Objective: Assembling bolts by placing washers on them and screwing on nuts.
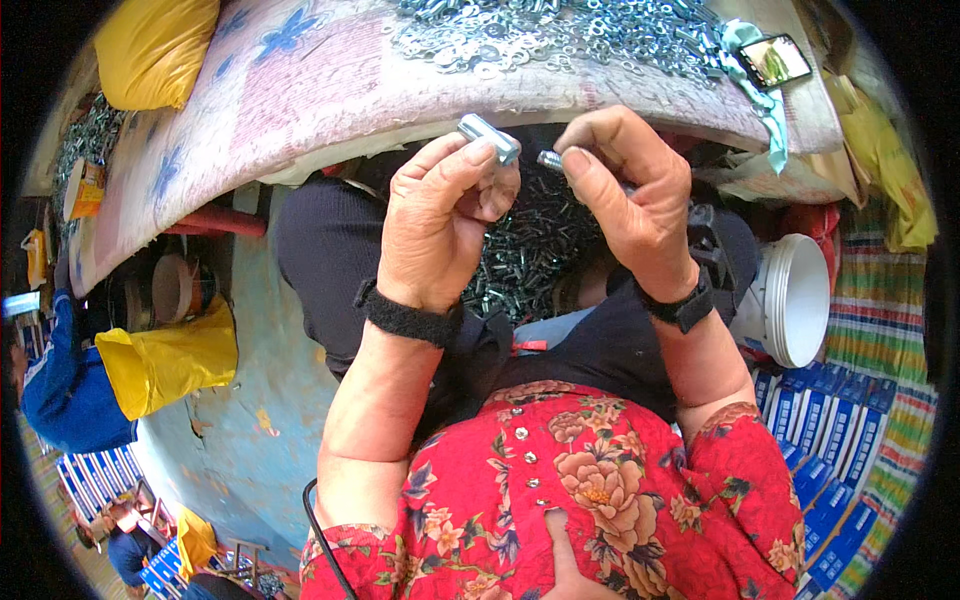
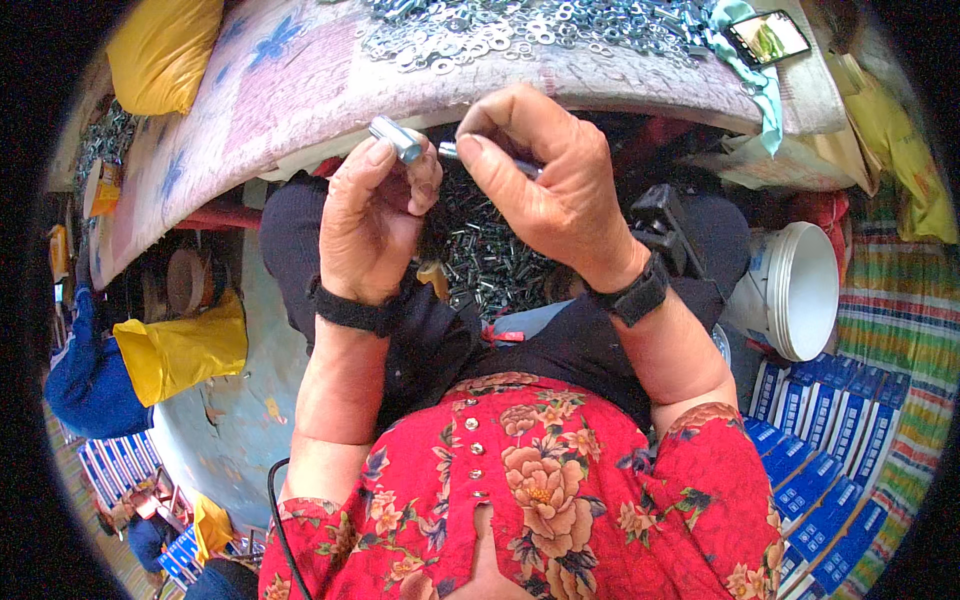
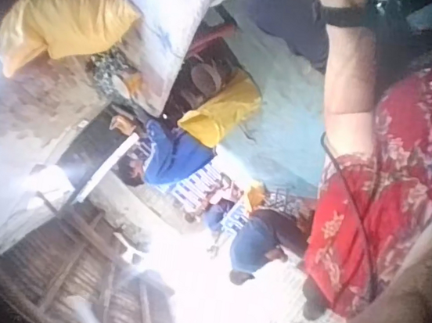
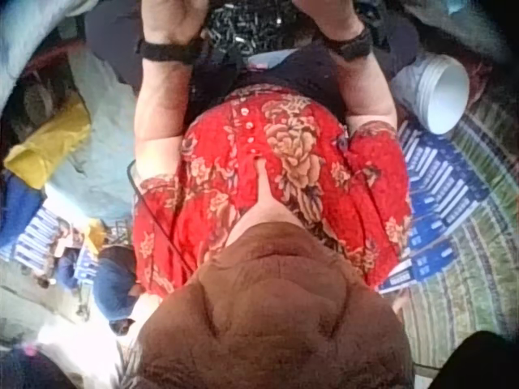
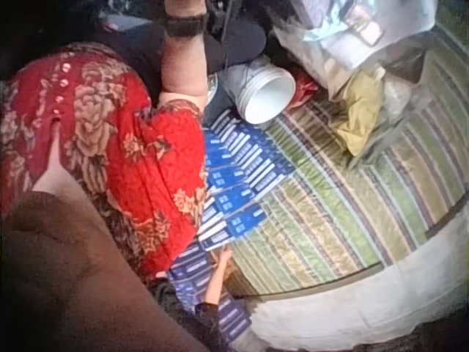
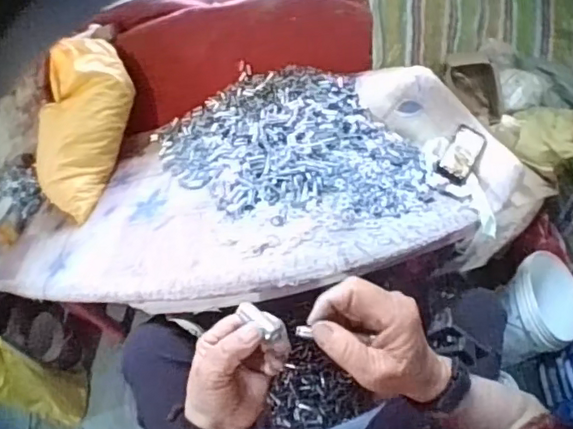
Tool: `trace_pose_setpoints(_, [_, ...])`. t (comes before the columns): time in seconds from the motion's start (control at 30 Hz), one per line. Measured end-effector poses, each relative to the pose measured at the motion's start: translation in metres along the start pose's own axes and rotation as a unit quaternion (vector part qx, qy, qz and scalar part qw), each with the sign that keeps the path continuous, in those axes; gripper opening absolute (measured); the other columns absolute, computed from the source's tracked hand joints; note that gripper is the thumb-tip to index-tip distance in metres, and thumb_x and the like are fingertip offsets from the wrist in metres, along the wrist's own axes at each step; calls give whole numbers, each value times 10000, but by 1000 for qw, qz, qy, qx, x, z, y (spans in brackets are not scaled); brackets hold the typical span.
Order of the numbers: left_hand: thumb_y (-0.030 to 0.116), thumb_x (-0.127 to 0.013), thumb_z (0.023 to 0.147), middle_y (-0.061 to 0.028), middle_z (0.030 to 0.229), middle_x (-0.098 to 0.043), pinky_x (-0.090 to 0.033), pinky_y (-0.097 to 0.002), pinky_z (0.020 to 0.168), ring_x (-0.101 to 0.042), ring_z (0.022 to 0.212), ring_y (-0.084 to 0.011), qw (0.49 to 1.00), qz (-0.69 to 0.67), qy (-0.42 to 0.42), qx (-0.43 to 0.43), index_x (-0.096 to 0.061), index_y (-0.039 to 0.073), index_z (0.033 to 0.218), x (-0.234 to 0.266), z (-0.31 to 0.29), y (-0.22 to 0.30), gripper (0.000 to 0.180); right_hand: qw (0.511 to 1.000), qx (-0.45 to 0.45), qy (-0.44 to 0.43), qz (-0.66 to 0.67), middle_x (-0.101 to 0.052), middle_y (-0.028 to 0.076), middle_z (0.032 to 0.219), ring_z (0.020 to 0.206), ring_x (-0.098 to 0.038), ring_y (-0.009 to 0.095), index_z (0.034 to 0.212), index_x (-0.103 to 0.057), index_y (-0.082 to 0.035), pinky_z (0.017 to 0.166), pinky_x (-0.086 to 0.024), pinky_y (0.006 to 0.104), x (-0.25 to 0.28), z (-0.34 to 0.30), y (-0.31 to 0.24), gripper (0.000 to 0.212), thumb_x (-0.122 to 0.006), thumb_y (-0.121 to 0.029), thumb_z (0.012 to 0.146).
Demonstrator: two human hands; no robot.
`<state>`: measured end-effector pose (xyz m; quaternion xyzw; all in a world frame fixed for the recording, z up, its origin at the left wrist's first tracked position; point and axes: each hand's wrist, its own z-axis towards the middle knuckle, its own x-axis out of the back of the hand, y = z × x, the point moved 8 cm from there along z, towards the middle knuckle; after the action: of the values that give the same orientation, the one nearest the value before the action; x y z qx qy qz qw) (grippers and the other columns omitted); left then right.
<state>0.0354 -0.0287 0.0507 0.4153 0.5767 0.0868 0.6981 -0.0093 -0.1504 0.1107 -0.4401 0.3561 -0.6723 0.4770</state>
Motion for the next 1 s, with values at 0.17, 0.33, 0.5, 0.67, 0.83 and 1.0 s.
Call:
trace_pose_setpoints(0.17, [102, -603, 789, -22, 670, -546, -334, -204, 530, -442, 575, -77, 1000, 0, -5, -30, -606, -24, 872, -3, -1, 0, 151, 996, 5, 36, 81, -540, -8, 729, 679, -472, 27, 842, -530, -7, 591, -392, 176, -13, -6, 4, 68, -583, -42, 817])
trace_pose_setpoints(0.33, [62, -630, 762, -8, 695, -576, -351, -191, 550, -457, 590, -55, 997, 52, 24, -58, -630, -16, 859, 2, -3, 7, 124, 987, -19, 45, 153, -514, -28, 719, 659, -453, 19, 849, -523, -8, 566, -375, 166, -20, -6, 14, 65, -573, -44, 829])
trace_pose_setpoints(0.5, [35, -643, 746, -5, 743, -614, -383, -179, 580, -494, 635, -41, 989, 109, 39, -89, -650, 4, 845, 4, -5, 11, 103, 984, -52, 60, 161, -481, -56, 704, 624, -414, -2, 834, -533, -18, 530, -344, 154, -19, -7, 24, 58, -578, -54, 831])
trace_pose_setpoints(0.67, [40, -644, 746, -11, 742, -613, -387, -185, 581, -503, 636, -45, 988, 103, 50, -104, -645, 7, 833, 1, -4, 16, 92, 979, -53, 60, 188, -499, -59, 717, 628, -428, -7, 850, -541, -13, 543, -352, 148, -16, -12, 26, 58, -573, -61, 840])
trace_pose_setpoints(0.83, [53, -644, 750, -10, 715, -599, -378, -189, 571, -490, 607, -53, 996, 48, 44, -62, -634, 2, 825, -1, -5, 7, 91, 973, -36, 78, 212, -529, -45, 736, 650, -462, -2, 859, -538, -9, 566, -385, 154, -17, -13, 21, 63, -571, -61, 843])
trace_pose_setpoints(1.0, [34, -651, 740, -9, 711, -598, -378, -184, 559, -489, 599, -43, 992, 91, 43, -75, -632, 9, 804, -1, -7, 3, 71, 977, -42, 82, 192, -536, -39, 734, 649, -470, 4, 860, -543, -9, 566, -397, 163, -18, -12, 19, 62, -575, -55, 837])
